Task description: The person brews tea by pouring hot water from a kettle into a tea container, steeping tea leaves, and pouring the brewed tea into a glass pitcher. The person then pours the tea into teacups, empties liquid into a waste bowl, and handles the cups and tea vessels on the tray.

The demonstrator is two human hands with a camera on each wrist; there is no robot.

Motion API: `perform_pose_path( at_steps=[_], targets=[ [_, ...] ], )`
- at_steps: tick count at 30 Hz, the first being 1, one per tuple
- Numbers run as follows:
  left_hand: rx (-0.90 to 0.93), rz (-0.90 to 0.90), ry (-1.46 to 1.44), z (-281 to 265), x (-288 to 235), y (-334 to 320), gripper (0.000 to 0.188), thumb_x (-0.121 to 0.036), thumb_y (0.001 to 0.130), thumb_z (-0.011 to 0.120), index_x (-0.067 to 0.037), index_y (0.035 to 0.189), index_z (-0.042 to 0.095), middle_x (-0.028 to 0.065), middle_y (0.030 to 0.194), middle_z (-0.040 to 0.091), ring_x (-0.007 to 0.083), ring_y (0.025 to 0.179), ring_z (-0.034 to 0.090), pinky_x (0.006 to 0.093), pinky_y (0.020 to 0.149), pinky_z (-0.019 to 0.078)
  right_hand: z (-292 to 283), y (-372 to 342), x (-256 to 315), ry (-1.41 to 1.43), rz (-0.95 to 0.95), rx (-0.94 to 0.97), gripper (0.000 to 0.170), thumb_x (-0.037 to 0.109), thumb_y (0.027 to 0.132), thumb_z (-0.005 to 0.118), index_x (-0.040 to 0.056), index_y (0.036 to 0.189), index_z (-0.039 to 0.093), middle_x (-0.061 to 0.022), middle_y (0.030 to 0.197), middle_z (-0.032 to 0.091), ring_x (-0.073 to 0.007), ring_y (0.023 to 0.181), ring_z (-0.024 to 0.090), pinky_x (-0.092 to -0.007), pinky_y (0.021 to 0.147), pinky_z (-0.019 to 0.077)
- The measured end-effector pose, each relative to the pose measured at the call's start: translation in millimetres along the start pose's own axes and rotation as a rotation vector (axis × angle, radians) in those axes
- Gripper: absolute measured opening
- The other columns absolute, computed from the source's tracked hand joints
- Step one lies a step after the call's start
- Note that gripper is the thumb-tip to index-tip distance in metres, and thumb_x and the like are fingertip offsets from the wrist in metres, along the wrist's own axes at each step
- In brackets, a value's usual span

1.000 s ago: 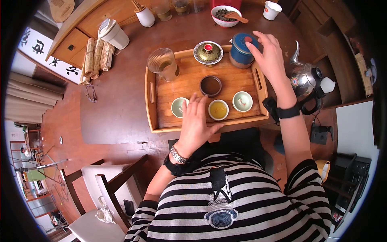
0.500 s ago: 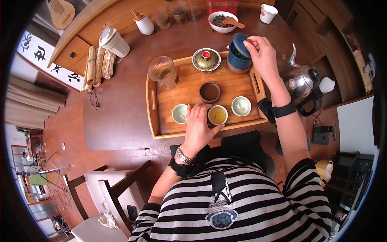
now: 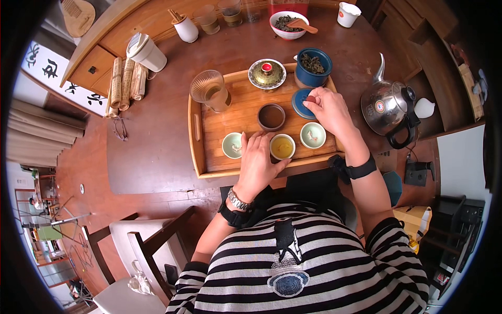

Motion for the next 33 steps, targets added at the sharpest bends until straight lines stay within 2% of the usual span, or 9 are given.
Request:
perform_pose_path(
  at_steps=[7, 11, 14, 16, 19, 20, 22, 25, 33],
  targets=[
    [-0.002, -0.017, 0.001, 0.8, 0.1, 0.5, 0.057, -0.023, 0.062, 0.076, -0.001, 0.109, 0.053, 0.0172, 0.105, 0.056, 0.0309, 0.108, 0.048, 0.0512, 0.103, 0.0188, 20.9, -0.9, -12.6, -0.217, 0.042, 0.073, 0.015, 0.013, 0.074, 0.066, 0.0000, 0.078, 0.062, -0.0169, 0.082, 0.064, -0.0312, 0.079, 0.062, -0.0394, 0.072, 0.0493],
    [-0.029, -0.006, 0.020, 2.0, -0.9, 0.2, 0.056, -0.024, 0.062, 0.075, -0.001, 0.109, 0.054, 0.0166, 0.105, 0.057, 0.0302, 0.108, 0.048, 0.0516, 0.103, 0.0188, 23.5, -4.8, -15.2, -0.220, 0.047, 0.058, 0.014, 0.013, 0.074, 0.066, 0.0004, 0.077, 0.062, -0.0170, 0.082, 0.064, -0.0314, 0.078, 0.062, -0.0397, 0.072, 0.0491],
    [-0.011, -0.025, 0.039, 3.0, -1.7, 1.2, 0.055, -0.025, 0.063, 0.074, -0.001, 0.108, 0.054, 0.0163, 0.105, 0.057, 0.0298, 0.108, 0.049, 0.0524, 0.103, 0.0184, 24.3, -7.8, -18.1, -0.171, 0.031, 0.033, 0.018, 0.015, 0.073, 0.068, -0.0005, 0.080, 0.061, -0.0172, 0.082, 0.063, -0.0323, 0.078, 0.061, -0.0394, 0.072, 0.0487],
    [-0.025, -0.018, 0.064, 3.3, -3.0, 1.3, 0.056, -0.026, 0.063, 0.074, 0.000, 0.109, 0.054, 0.0162, 0.104, 0.058, 0.0300, 0.107, 0.049, 0.0530, 0.103, 0.0179, 9.1, -18.0, -1.1, -0.234, -0.052, -0.105, 0.026, 0.018, 0.072, 0.069, -0.0012, 0.086, 0.059, -0.0175, 0.085, 0.062, -0.0322, 0.082, 0.060, -0.0387, 0.074, 0.0476],
    [-0.040, -0.030, 0.090, 4.9, -2.6, 1.7, 0.057, -0.027, 0.062, 0.073, 0.001, 0.108, 0.053, 0.0157, 0.102, 0.058, 0.0304, 0.106, 0.049, 0.0529, 0.103, 0.0182, 11.1, -35.0, 7.2, -0.219, -0.121, -0.075, 0.036, 0.022, 0.070, 0.071, -0.0007, 0.092, 0.054, -0.0178, 0.089, 0.058, -0.0326, 0.087, 0.056, -0.0387, 0.077, 0.0458],
    [-0.037, -0.031, 0.091, 5.0, -3.4, 2.3, 0.057, -0.027, 0.062, 0.073, 0.001, 0.108, 0.053, 0.0157, 0.102, 0.058, 0.0304, 0.106, 0.049, 0.0529, 0.103, 0.0182, 11.9, -41.4, 9.8, -0.218, -0.119, -0.073, 0.036, 0.022, 0.070, 0.071, -0.0007, 0.092, 0.054, -0.0178, 0.089, 0.058, -0.0326, 0.087, 0.056, -0.0387, 0.077, 0.0458],
    [-0.014, -0.055, 0.095, 5.2, -4.4, 3.6, 0.057, -0.027, 0.062, 0.074, 0.001, 0.107, 0.053, 0.0155, 0.101, 0.058, 0.0307, 0.105, 0.049, 0.0527, 0.102, 0.0191, 22.8, -52.2, 11.2, -0.307, -0.066, 0.049, 0.042, 0.023, 0.067, 0.073, 0.0005, 0.093, 0.050, -0.0180, 0.092, 0.054, -0.0333, 0.091, 0.052, -0.0397, 0.079, 0.0446],
    [-0.022, -0.063, 0.096, 5.7, -4.6, 3.9, 0.056, -0.027, 0.061, 0.074, 0.000, 0.105, 0.054, 0.0155, 0.099, 0.058, 0.0307, 0.104, 0.050, 0.0527, 0.102, 0.0197, 24.5, -58.8, 8.5, -0.306, -0.054, 0.037, 0.046, 0.024, 0.065, 0.075, 0.0007, 0.095, 0.047, -0.0177, 0.093, 0.052, -0.0338, 0.091, 0.050, -0.0402, 0.078, 0.0444],
    [-0.036, -0.083, 0.091, 6.5, -4.6, 4.1, 0.054, -0.026, 0.059, 0.075, 0.000, 0.102, 0.054, 0.0152, 0.098, 0.059, 0.0306, 0.102, 0.051, 0.0518, 0.101, 0.0208, 18.4, -68.0, 0.9, -0.228, -0.082, 0.007, 0.045, 0.025, 0.065, 0.075, 0.0025, 0.094, 0.049, -0.0160, 0.092, 0.052, -0.0327, 0.089, 0.051, -0.0402, 0.077, 0.0441]
  ],
)
Point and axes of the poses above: each hand's wrist, its own y-axis towards the middle knuckle, its own z-axis out of the palm, x = y × z, the point moved 7 cm from there along y, towards the middle knuckle
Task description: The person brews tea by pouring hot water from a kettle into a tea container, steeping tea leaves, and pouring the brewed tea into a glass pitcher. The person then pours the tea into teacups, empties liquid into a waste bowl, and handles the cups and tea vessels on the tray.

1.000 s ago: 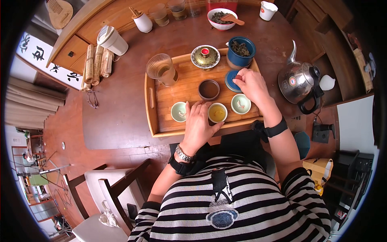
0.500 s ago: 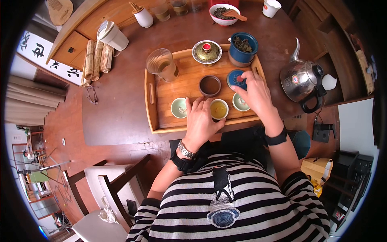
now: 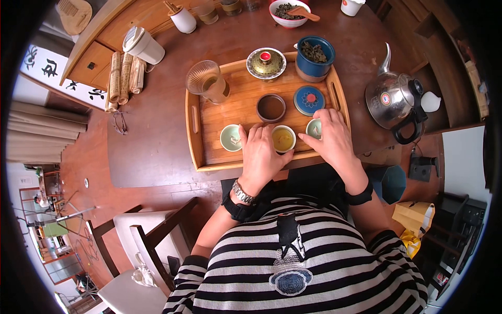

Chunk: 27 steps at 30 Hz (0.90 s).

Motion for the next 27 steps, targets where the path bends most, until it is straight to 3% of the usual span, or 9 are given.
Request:
perform_pose_path(
  at_steps=[4, 14, 15, 17, 19, 23, 27],
  targets=[
    [-0.111, 0.041, -0.035, -2.3, 1.9, -2.2, 0.052, -0.024, 0.058, 0.075, -0.001, 0.099, 0.054, 0.0140, 0.092, 0.058, 0.0302, 0.098, 0.052, 0.0509, 0.101, 0.0213, -0.2, -5.3, -3.3, 0.090, -0.032, -0.119, 0.044, 0.028, 0.066, 0.074, 0.0027, 0.094, 0.051, -0.0139, 0.091, 0.053, -0.0319, 0.087, 0.051, -0.0403, 0.075, 0.0437],
    [-0.233, -0.002, -0.071, -32.7, 12.4, 7.6, 0.049, -0.019, 0.058, 0.074, -0.002, 0.098, 0.052, 0.0141, 0.086, 0.059, 0.0323, 0.087, 0.056, 0.0493, 0.098, 0.0264, -0.3, -6.7, -3.9, 0.103, -0.062, -0.155, 0.051, 0.031, 0.067, 0.074, -0.0002, 0.101, 0.052, -0.0155, 0.095, 0.053, -0.0320, 0.090, 0.050, -0.0400, 0.078, 0.0424],
    [-0.240, 0.012, -0.048, -36.4, 11.8, 9.2, 0.049, -0.017, 0.059, 0.074, 0.000, 0.099, 0.052, 0.0154, 0.087, 0.058, 0.0331, 0.086, 0.056, 0.0456, 0.094, 0.0332, -3.4, -3.8, 1.3, 0.092, -0.093, -0.169, 0.052, 0.030, 0.067, 0.074, -0.0017, 0.103, 0.052, -0.0160, 0.098, 0.053, -0.0320, 0.093, 0.050, -0.0397, 0.081, 0.0417],
    [-0.247, 0.002, -0.047, -40.8, 13.4, 12.3, 0.048, -0.016, 0.059, 0.074, 0.001, 0.099, 0.052, 0.0162, 0.088, 0.058, 0.0332, 0.086, 0.056, 0.0428, 0.089, 0.0375, -4.7, 3.2, 11.3, 0.082, -0.121, -0.184, 0.054, 0.029, 0.068, 0.074, -0.0031, 0.105, 0.052, -0.0166, 0.101, 0.053, -0.0319, 0.096, 0.050, -0.0393, 0.084, 0.0410],
    [-0.262, -0.032, -0.061, -41.9, 18.4, 14.0, 0.047, -0.014, 0.061, 0.073, 0.003, 0.099, 0.052, 0.0180, 0.091, 0.057, 0.0330, 0.085, 0.057, 0.0369, 0.075, 0.0462, -1.8, 12.7, 28.5, 0.109, -0.185, -0.166, 0.057, 0.026, 0.068, 0.074, -0.0053, 0.109, 0.050, -0.0173, 0.107, 0.053, -0.0313, 0.101, 0.049, -0.0386, 0.089, 0.0396],
    [-0.271, -0.093, -0.129, -45.0, 23.6, 15.0, 0.047, -0.014, 0.060, 0.074, 0.002, 0.099, 0.053, 0.0184, 0.092, 0.056, 0.0323, 0.085, 0.057, 0.0372, 0.075, 0.0469, 24.8, 31.9, 49.6, 0.127, -0.203, -0.068, 0.069, 0.021, 0.064, 0.076, -0.0072, 0.118, 0.043, -0.0195, 0.110, 0.052, -0.0312, 0.105, 0.049, -0.0388, 0.090, 0.0398],
    [-0.283, -0.085, -0.175, -47.3, 28.2, 15.0, 0.049, -0.012, 0.060, 0.072, 0.003, 0.101, 0.051, 0.0195, 0.092, 0.054, 0.0347, 0.086, 0.054, 0.0396, 0.076, 0.0459, 41.5, 45.2, 48.0, 0.154, -0.083, 0.000, 0.073, 0.019, 0.062, 0.077, -0.0074, 0.120, 0.041, -0.0201, 0.110, 0.052, -0.0318, 0.106, 0.049, -0.0391, 0.090, 0.0400]
  ],
)
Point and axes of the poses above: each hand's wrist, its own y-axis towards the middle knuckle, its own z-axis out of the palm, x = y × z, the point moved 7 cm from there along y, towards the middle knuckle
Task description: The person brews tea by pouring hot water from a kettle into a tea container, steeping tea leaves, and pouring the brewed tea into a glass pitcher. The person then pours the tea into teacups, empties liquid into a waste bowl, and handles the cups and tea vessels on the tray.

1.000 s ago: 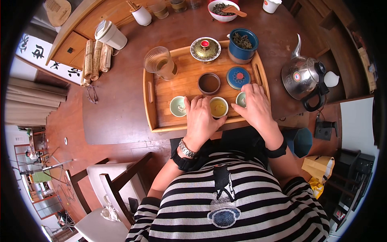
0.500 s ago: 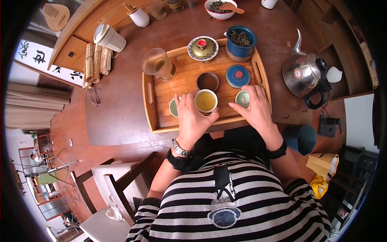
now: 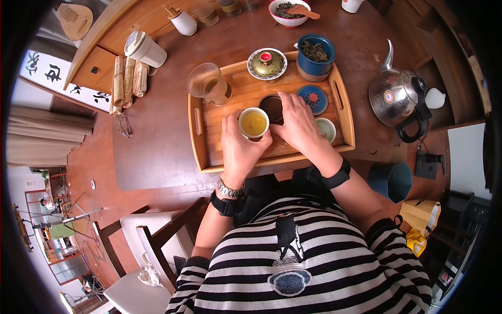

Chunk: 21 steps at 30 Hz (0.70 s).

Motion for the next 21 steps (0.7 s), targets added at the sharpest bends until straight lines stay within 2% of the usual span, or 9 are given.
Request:
perform_pose_path(
  at_steps=[4, 8, 11, 14, 16, 20, 21],
  targets=[
    [0.020, 0.029, -0.007, 1.8, 1.5, 6.0, 0.053, -0.011, 0.061, 0.071, 0.004, 0.105, 0.047, 0.0215, 0.094, 0.051, 0.0374, 0.088, 0.051, 0.0418, 0.076, 0.0455, 0.5, -0.2, -2.0, -0.002, 0.025, -0.024, 0.073, 0.019, 0.062, 0.077, -0.0068, 0.120, 0.041, -0.0198, 0.110, 0.052, -0.0318, 0.106, 0.049, -0.0395, 0.090, 0.0402],
    [-0.003, 0.048, 0.011, 4.2, -1.2, 15.7, 0.052, -0.013, 0.059, 0.073, 0.002, 0.104, 0.050, 0.0186, 0.094, 0.054, 0.0347, 0.089, 0.055, 0.0400, 0.077, 0.0462, 2.1, 0.0, -4.5, 0.003, 0.028, -0.004, 0.072, 0.018, 0.062, 0.077, -0.0064, 0.120, 0.042, -0.0197, 0.110, 0.052, -0.0314, 0.106, 0.049, -0.0394, 0.089, 0.0402],
    [0.052, 0.020, 0.008, 11.2, -0.7, 23.0, 0.053, -0.012, 0.059, 0.072, 0.002, 0.105, 0.050, 0.0192, 0.095, 0.053, 0.0354, 0.091, 0.053, 0.0404, 0.078, 0.0458, 0.5, -1.3, -6.1, -0.002, 0.011, -0.036, 0.071, 0.017, 0.062, 0.077, -0.0063, 0.119, 0.043, -0.0194, 0.109, 0.053, -0.0311, 0.106, 0.049, -0.0393, 0.089, 0.0402],
    [0.090, 0.078, 0.048, 15.2, -3.2, 28.3, 0.055, -0.010, 0.059, 0.072, 0.002, 0.107, 0.049, 0.0197, 0.097, 0.052, 0.0360, 0.090, 0.053, 0.0403, 0.079, 0.0457, -3.0, -2.0, -7.6, 0.006, -0.001, -0.039, 0.070, 0.016, 0.062, 0.077, -0.0063, 0.119, 0.043, -0.0191, 0.108, 0.053, -0.0313, 0.105, 0.050, -0.0391, 0.088, 0.0403],
    [0.170, 0.086, 0.093, 20.2, -5.6, 30.6, 0.062, -0.008, 0.058, 0.072, 0.005, 0.112, 0.044, 0.0228, 0.101, 0.046, 0.0397, 0.095, 0.048, 0.0434, 0.082, 0.0431, -7.1, -2.4, -10.0, 0.038, 0.025, -0.023, 0.070, 0.017, 0.061, 0.077, -0.0065, 0.119, 0.044, -0.0192, 0.108, 0.053, -0.0315, 0.104, 0.050, -0.0395, 0.088, 0.0402],
    [0.189, 0.131, 0.132, 22.0, -11.1, 34.8, 0.064, -0.005, 0.056, 0.072, 0.005, 0.113, 0.044, 0.0217, 0.102, 0.046, 0.0391, 0.097, 0.046, 0.0440, 0.086, 0.0401, -12.9, -3.7, -12.5, 0.068, 0.048, -0.022, 0.071, 0.018, 0.061, 0.077, -0.0067, 0.118, 0.044, -0.0195, 0.108, 0.052, -0.0317, 0.104, 0.050, -0.0397, 0.089, 0.0399],
    [0.181, 0.197, 0.186, 21.7, -15.7, 34.7, 0.062, -0.003, 0.057, 0.070, 0.003, 0.114, 0.044, 0.0219, 0.106, 0.045, 0.0390, 0.098, 0.046, 0.0427, 0.086, 0.0410, -13.9, -4.1, -12.3, 0.066, 0.044, -0.031, 0.071, 0.018, 0.061, 0.078, -0.0067, 0.118, 0.044, -0.0195, 0.108, 0.052, -0.0319, 0.104, 0.050, -0.0399, 0.089, 0.0397]
  ],
)
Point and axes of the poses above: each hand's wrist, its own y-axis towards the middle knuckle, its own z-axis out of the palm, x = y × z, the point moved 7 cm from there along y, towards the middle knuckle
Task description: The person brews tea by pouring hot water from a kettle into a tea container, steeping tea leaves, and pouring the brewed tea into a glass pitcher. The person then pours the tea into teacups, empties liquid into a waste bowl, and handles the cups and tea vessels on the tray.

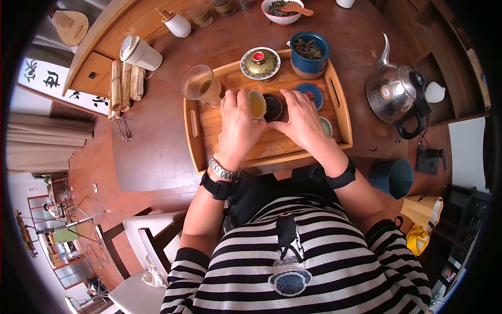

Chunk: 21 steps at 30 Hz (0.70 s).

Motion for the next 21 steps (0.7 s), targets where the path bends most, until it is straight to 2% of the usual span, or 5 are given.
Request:
perform_pose_path(
  at_steps=[8, 10, 13, 20, 21],
  targets=[
    [0.022, 0.314, 0.299, -0.6, -25.9, 2.5, 0.061, 0.007, 0.057, 0.060, 0.003, 0.115, 0.045, 0.0208, 0.109, 0.045, 0.0365, 0.101, 0.045, 0.0425, 0.092, 0.0368, -4.3, -4.5, 3.4, 0.008, -0.048, -0.018, 0.072, 0.017, 0.059, 0.079, -0.0063, 0.117, 0.044, -0.0189, 0.110, 0.052, -0.0320, 0.106, 0.049, -0.0405, 0.091, 0.0378],
    [0.081, 0.392, 0.469, 0.5, -35.1, 1.2, 0.050, -0.002, 0.069, 0.053, 0.007, 0.117, 0.045, 0.0186, 0.105, 0.046, 0.0306, 0.096, 0.047, 0.0426, 0.098, 0.0336, -2.3, -5.0, 1.7, 0.002, -0.041, 0.009, 0.073, 0.017, 0.058, 0.079, -0.0064, 0.118, 0.044, -0.0188, 0.112, 0.051, -0.0318, 0.107, 0.048, -0.0402, 0.092, 0.0373],
    [0.095, 0.456, 0.543, 1.4, -40.1, -0.2, 0.052, -0.002, 0.068, 0.053, 0.007, 0.119, 0.044, 0.0184, 0.106, 0.046, 0.0294, 0.096, 0.048, 0.0426, 0.098, 0.0340, -1.8, -6.2, 0.4, -0.005, -0.042, 0.007, 0.075, 0.016, 0.058, 0.079, -0.0066, 0.119, 0.043, -0.0191, 0.113, 0.051, -0.0318, 0.108, 0.047, -0.0403, 0.092, 0.0371],
    [0.007, 0.410, 0.390, -8.2, -31.7, -1.6, 0.054, 0.004, 0.063, 0.058, 0.002, 0.116, 0.046, 0.0186, 0.108, 0.046, 0.0342, 0.098, 0.048, 0.0442, 0.091, 0.0379, -5.5, -8.5, 0.2, -0.027, -0.041, 0.000, 0.076, 0.019, 0.059, 0.079, -0.0069, 0.120, 0.043, -0.0197, 0.114, 0.051, -0.0320, 0.109, 0.047, -0.0408, 0.093, 0.0370],
    [-0.003, 0.286, 0.228, -12.6, -22.6, -2.0, 0.055, 0.001, 0.063, 0.062, 0.001, 0.116, 0.046, 0.0185, 0.108, 0.047, 0.0348, 0.097, 0.048, 0.0439, 0.089, 0.0391, -5.3, -9.1, -0.9, -0.031, -0.041, 0.003, 0.076, 0.021, 0.060, 0.079, -0.0069, 0.120, 0.043, -0.0200, 0.114, 0.050, -0.0329, 0.109, 0.047, -0.0411, 0.093, 0.0367]
  ],
)
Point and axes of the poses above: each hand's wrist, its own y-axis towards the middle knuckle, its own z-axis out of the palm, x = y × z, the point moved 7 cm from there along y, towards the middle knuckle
